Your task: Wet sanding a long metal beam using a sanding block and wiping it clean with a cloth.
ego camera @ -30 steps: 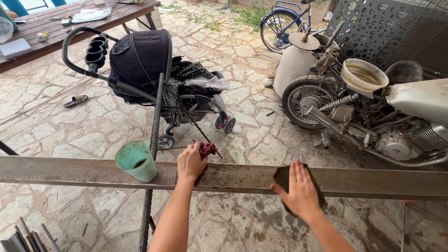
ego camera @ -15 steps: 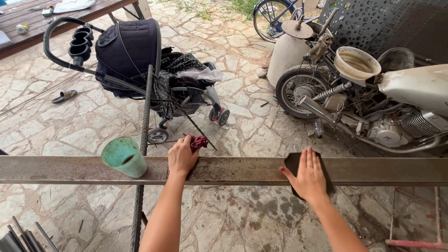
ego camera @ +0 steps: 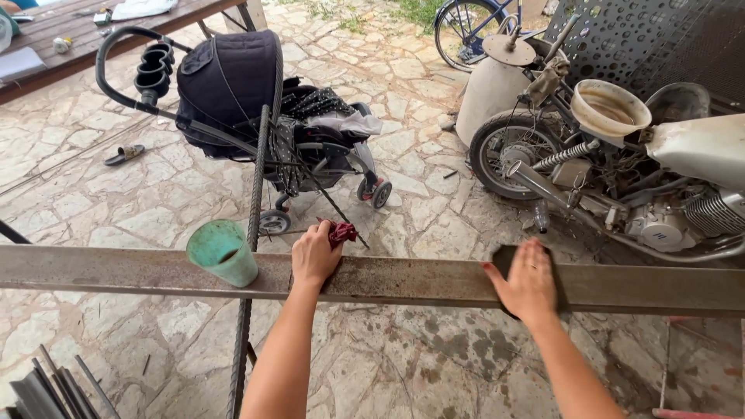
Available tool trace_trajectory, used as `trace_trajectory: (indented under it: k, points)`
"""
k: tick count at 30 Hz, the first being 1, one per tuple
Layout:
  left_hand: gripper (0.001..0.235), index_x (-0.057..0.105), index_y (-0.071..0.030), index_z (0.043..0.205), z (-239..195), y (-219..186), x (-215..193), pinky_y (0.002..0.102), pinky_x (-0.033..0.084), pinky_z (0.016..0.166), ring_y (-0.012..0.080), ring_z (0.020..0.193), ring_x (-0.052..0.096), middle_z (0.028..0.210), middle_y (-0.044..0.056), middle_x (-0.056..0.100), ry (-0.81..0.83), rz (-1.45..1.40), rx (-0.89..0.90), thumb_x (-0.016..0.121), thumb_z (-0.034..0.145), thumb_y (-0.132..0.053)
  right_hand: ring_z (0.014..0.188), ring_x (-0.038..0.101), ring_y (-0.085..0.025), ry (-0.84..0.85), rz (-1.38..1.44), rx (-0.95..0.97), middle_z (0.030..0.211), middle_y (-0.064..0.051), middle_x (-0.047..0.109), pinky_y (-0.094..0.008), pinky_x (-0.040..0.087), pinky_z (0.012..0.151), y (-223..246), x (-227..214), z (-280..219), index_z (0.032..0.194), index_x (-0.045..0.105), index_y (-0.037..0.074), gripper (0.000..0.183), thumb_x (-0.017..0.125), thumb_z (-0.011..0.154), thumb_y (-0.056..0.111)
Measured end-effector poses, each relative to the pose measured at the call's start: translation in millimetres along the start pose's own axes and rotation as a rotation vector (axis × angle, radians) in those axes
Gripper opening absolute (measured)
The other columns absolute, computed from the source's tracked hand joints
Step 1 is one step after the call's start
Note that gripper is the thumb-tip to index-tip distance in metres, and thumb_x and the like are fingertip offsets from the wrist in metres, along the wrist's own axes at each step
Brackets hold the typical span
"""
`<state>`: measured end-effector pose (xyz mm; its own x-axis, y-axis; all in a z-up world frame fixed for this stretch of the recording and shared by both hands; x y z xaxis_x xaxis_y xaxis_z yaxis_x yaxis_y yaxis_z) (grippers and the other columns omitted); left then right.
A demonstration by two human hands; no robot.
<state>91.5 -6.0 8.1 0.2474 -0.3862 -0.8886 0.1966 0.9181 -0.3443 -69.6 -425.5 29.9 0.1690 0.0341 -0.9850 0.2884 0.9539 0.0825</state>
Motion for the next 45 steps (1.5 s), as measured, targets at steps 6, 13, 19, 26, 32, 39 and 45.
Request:
trace_trajectory:
  k: [6,13,19,26,32,39,45]
  points:
    - [0.042,0.06,-0.02,0.115,-2,0,-5,0.049,0.057,0.08,0.0387,0.095,0.073,0.109,0.013,0.071,-0.012,0.012,0.015,0.068,0.083,-0.046,0.153,0.012,-0.034,0.239,-0.072,-0.52,0.163,-0.028,0.011,-0.046,0.005,0.125,229,-22,-80,0.155,0.014,-0.005,0.113,0.009,0.09,0.087]
    - [0.041,0.058,-0.018,0.118,-6,-4,-6,0.047,0.057,0.082,0.0384,0.098,0.073,0.112,0.013,0.069,0.032,-0.017,0.024,0.067,0.087,-0.044,0.152,0.014,-0.034,0.094,-0.157,-0.377,0.163,-0.027,0.014,-0.045,0.008,0.125,137,0,-45,0.156,0.014,-0.004,0.112,0.004,0.091,0.087]
    - [0.047,0.059,-0.017,0.121,-5,-5,-14,0.05,0.057,0.082,0.0397,0.098,0.073,0.112,0.015,0.07,0.014,0.011,0.029,0.069,0.085,-0.045,0.152,0.015,-0.039,0.197,-0.014,-0.499,0.161,-0.032,0.018,-0.047,0.006,0.125,234,-23,-68,0.154,0.017,-0.008,0.115,0.015,0.09,0.088]
    - [0.047,0.061,-0.012,0.119,-2,-13,-21,0.048,0.058,0.075,0.0351,0.088,0.071,0.104,0.014,0.07,0.093,-0.068,0.034,0.074,0.088,-0.045,0.154,-0.014,-0.028,0.451,-0.047,-0.373,0.165,-0.019,-0.021,-0.037,-0.008,0.125,183,-24,-61,0.154,-0.015,-0.003,0.114,0.006,0.083,0.084]
    - [0.042,0.061,-0.012,0.12,-6,-14,-21,0.05,0.057,0.074,0.0377,0.086,0.071,0.103,0.015,0.07,0.065,-0.061,0.04,0.071,0.089,-0.039,0.154,-0.012,-0.029,0.463,0.013,-0.4,0.165,-0.02,-0.019,-0.038,-0.007,0.126,240,-27,-76,0.154,-0.015,-0.004,0.116,0.005,0.083,0.084]
    - [0.04,0.061,-0.01,0.119,-4,-15,-23,0.049,0.057,0.071,0.0365,0.082,0.071,0.101,0.015,0.07,0.05,-0.059,0.051,0.068,0.092,-0.039,0.153,-0.009,-0.029,0.234,0.007,-0.256,0.164,-0.022,-0.013,-0.039,-0.006,0.124,162,-15,-55,0.154,-0.007,-0.007,0.115,-0.005,0.084,0.085]
    - [0.045,0.06,-0.011,0.124,-4,-13,-20,0.051,0.058,0.074,0.0384,0.087,0.071,0.106,0.015,0.07,0.071,-0.048,0.028,0.071,0.088,-0.037,0.153,-0.016,-0.03,0.452,-0.037,-0.416,0.165,-0.02,-0.022,-0.039,-0.008,0.125,241,-25,-78,0.153,-0.016,-0.006,0.113,0.003,0.085,0.082]
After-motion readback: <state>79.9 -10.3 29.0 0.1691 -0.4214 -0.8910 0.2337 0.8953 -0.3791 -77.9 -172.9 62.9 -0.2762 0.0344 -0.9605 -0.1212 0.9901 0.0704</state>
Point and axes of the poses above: each hand's wrist, its own z-axis towards the middle knuckle, its own x-axis out of the palm, y = z × x, the point moved 9 cm from there along z, towards the middle knuckle
